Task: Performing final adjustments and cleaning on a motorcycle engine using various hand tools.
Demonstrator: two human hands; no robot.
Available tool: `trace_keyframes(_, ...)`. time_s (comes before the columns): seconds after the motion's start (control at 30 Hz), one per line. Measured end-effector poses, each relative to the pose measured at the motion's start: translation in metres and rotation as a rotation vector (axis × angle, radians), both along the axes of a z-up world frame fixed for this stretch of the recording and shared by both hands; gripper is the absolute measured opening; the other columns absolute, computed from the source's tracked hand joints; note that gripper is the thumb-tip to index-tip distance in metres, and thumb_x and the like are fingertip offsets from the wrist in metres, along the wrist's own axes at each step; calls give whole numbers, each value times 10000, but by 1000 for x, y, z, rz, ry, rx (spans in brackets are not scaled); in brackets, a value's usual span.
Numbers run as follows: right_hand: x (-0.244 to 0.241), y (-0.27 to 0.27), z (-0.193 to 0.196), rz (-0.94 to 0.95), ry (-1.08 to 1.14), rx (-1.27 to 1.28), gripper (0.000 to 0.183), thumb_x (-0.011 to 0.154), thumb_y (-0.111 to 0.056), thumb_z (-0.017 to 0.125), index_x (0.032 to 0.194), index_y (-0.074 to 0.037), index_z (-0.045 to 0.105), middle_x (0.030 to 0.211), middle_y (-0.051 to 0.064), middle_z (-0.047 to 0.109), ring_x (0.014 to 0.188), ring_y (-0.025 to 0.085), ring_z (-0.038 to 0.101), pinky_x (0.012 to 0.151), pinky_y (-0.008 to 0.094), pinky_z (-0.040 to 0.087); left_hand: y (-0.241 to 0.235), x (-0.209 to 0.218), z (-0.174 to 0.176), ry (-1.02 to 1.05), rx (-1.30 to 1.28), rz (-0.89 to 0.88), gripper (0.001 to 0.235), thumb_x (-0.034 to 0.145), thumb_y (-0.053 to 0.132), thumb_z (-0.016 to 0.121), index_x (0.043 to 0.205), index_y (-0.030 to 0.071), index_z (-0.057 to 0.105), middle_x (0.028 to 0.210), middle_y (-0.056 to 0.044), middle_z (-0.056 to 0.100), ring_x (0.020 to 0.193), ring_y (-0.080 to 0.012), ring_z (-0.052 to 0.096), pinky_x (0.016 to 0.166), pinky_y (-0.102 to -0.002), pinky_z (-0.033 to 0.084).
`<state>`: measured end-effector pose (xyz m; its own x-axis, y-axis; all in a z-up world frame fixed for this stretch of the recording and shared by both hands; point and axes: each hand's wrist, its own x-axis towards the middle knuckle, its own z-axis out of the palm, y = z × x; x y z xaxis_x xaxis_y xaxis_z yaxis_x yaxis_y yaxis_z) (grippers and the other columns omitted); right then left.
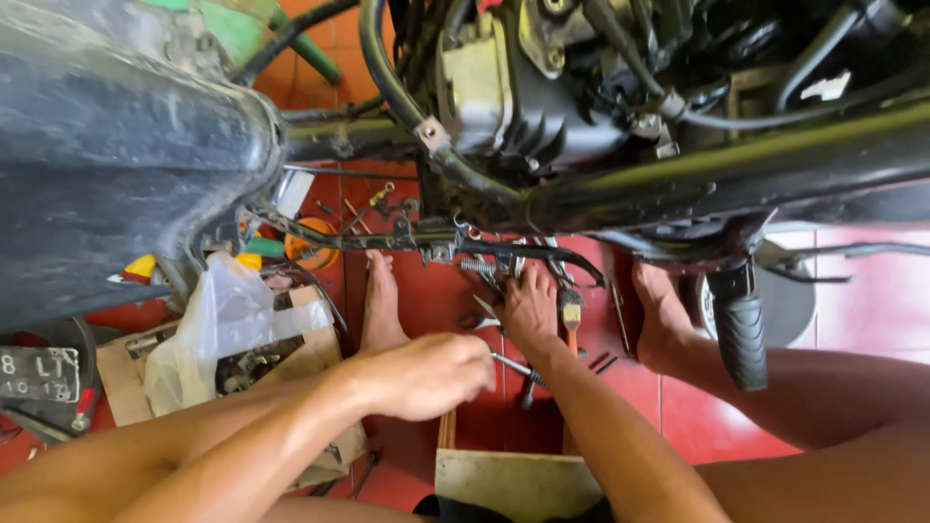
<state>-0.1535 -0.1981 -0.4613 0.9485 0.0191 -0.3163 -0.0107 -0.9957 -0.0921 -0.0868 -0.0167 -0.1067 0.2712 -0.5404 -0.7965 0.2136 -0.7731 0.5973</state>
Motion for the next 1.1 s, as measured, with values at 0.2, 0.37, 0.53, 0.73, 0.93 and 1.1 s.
trace_keyframes(0.2, 25, 5, 41, -151, 91, 177, 588, 787, -705, 715, 1103, -209, 718, 1340, 151, 436, 1139, 383, 453, 932, 548, 423, -17, 11, 101, 19, -347, 108, 319, 1061, 191, 386, 1143, 150, 691, 802, 15, 682, 620, -123, 520, 614, -289, 452)
trace_keyframes(0.37, 25, 29, 60, -183, -37, 242, 666, 795, -576, 744, 1278, -138, 605, 1348, 187, 469, 1145, 443, 453, 916, 619, 417, -2, 33, 148, 75, -921, 577, 338, 1068, 222, 450, 1216, -26, 625, 814, -101, 605, 586, -114, 444, 445, -236, 271)
trace_keyframes(0.53, 21, 39, 78, -236, -165, 315, 803, 803, -447, 773, 1452, -67, 492, 1356, 224, 501, 1150, 504, 454, 899, 691, 412, -19, 70, 158, 98, -1270, 924, 325, 1073, 197, 512, 1251, -48, 630, 846, -114, 620, 609, -100, 380, 545, -249, 282)
trace_keyframes(0.73, 4, 47, 110, -158, -325, 430, 349, 810, -343, 793, 1069, -115, 740, 1081, 173, 563, 1022, 399, 523, 788, 545, 463, -51, 116, 154, 99, -1466, 1150, 237, 1095, 103, 520, 1220, -40, 663, 938, -186, 720, 716, -158, 579, 630, -293, 455)
trace_keyframes(0.93, -2, 50, 131, -20, -402, 507, 321, 824, -248, 832, 1021, -21, 718, 989, 165, 537, 907, 349, 524, 736, 477, 501, -67, 143, 143, 249, -1479, 1192, 249, 1095, 34, 456, 1235, -61, 639, 977, -212, 718, 764, -206, 638, 687, -329, 541)
trace_keyframes(1.1, -3, 43, 129, 158, -230, 577, 439, 881, -126, 777, 1290, -35, 647, 1227, 238, 606, 687, 323, 722, 533, 439, 677, -67, 143, 153, 318, -1437, 1215, 273, 1085, -21, 420, 1259, -107, 612, 1044, -278, 705, 877, -298, 678, 801, -401, 596)
